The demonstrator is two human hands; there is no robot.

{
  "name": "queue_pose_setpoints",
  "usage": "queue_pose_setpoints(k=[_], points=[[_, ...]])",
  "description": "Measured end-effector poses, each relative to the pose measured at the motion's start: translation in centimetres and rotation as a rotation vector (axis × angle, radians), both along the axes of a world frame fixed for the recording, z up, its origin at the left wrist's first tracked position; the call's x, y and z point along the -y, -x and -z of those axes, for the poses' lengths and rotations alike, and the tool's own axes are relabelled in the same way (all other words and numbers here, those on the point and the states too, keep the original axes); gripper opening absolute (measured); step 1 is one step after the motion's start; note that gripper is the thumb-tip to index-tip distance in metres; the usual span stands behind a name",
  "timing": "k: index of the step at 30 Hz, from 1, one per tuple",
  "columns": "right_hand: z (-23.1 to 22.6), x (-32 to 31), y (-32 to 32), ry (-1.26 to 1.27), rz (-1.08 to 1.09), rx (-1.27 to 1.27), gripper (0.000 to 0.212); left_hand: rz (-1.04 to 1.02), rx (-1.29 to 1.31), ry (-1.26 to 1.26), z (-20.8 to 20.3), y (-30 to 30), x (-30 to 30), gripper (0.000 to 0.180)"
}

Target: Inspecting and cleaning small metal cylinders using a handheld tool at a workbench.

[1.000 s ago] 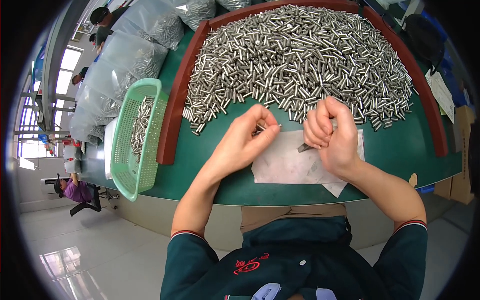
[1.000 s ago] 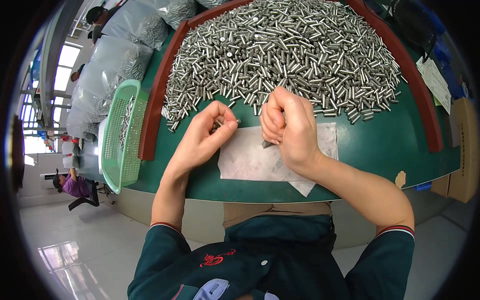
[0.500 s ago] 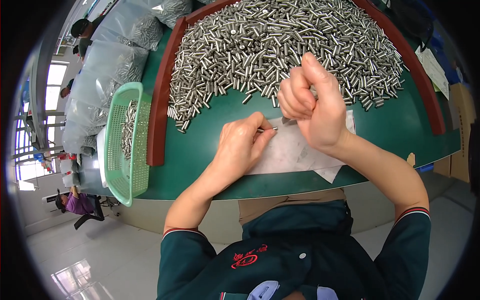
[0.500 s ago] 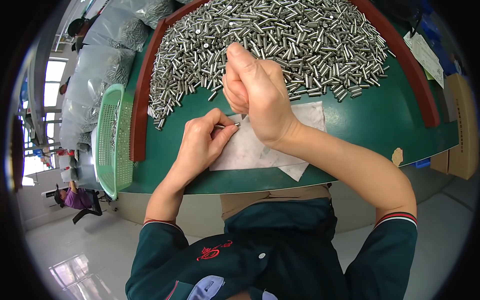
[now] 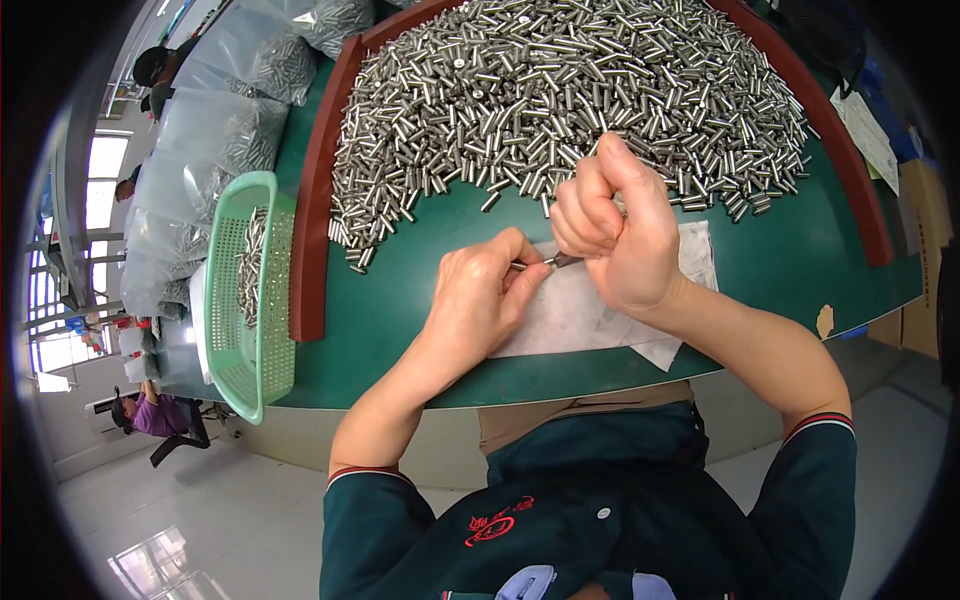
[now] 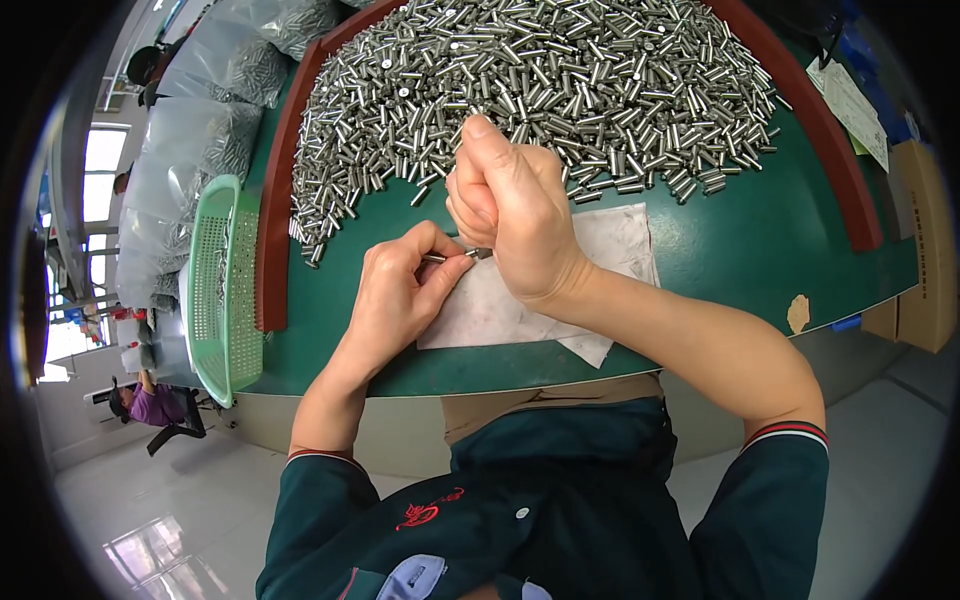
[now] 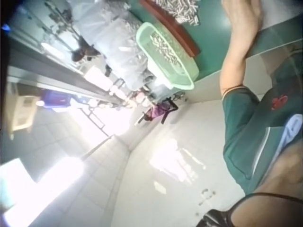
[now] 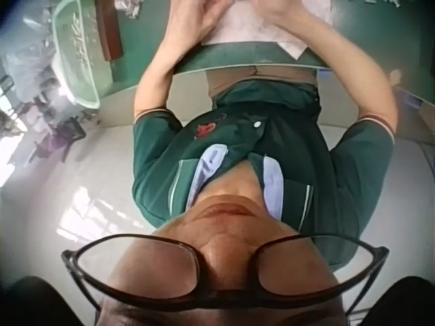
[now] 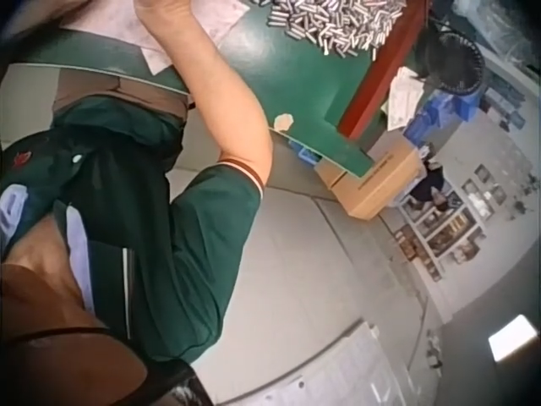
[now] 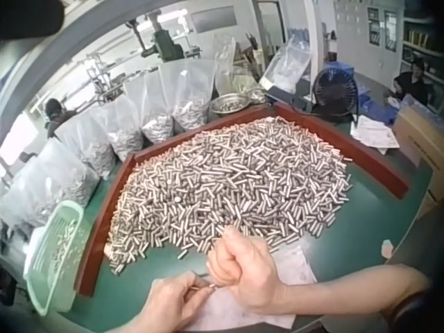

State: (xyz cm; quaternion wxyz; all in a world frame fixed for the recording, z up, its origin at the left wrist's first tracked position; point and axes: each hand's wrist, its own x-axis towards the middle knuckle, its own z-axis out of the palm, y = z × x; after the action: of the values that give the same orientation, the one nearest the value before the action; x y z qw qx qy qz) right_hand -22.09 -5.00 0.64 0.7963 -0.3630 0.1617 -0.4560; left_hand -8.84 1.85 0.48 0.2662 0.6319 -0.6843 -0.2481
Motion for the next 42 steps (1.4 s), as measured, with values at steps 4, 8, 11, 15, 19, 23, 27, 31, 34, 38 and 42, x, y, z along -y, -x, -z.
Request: queue_pose_setpoints(k=[4, 8, 11, 15, 19, 23, 27, 31, 34, 38, 42], points=[[-0.1, 0.0, 0.0, -0.002, -0.015, 0.014, 0.048, -0.005, 0.003, -0.007, -0.2, 0.0, 0.0, 0.012], [-0.1, 0.2, 0.0, 0.004, -0.018, 0.028, 0.048, -0.005, 0.006, -0.013, -0.3, 0.0, 0.1, 0.012], [0.0, 0.2, 0.0, 0.003, -0.022, 0.033, 0.048, -0.006, 0.008, -0.018, -0.3, 0.0, 0.1, 0.012], [0.1, 0.1, -0.1, 0.004, -0.021, 0.025, 0.048, -0.022, 0.002, -0.032, -0.3, 0.1, 0.1, 0.012], [-0.2, -0.1, -0.2, 0.010, -0.001, -0.006, 0.047, -0.023, -0.017, -0.029, -0.3, 0.2, 0.0, 0.012], [-0.2, -0.6, -0.6, 0.096, 0.019, -0.044, 0.046, -0.023, -0.017, -0.029, -0.3, 0.1, 0.1, 0.012], [0.1, -0.7, -0.7, 0.118, 0.030, -0.042, 0.043, -0.023, -0.040, -0.027, -0.2, 0.1, 0.3, 0.012], [0.1, -0.2, -0.7, 0.062, 0.013, -0.037, 0.043, -0.017, -0.052, -0.019, -0.4, 0.1, 0.6, 0.012], [0.0, 0.5, -0.3, -0.057, -0.027, -0.028, 0.044, 0.001, 0.005, -0.070, -0.7, -0.5, 0.6, 0.013], [-0.3, 0.4, 0.4, -0.053, -0.035, 0.095, 0.044, -0.107, -0.773, -0.293, -0.5, -2.2, 0.7, 0.013], [0.5, 0.3, 0.7, -0.062, -0.035, 0.094, 0.044, -0.052, -1.378, -0.544, -0.2, -3.0, 1.2, 0.012]])
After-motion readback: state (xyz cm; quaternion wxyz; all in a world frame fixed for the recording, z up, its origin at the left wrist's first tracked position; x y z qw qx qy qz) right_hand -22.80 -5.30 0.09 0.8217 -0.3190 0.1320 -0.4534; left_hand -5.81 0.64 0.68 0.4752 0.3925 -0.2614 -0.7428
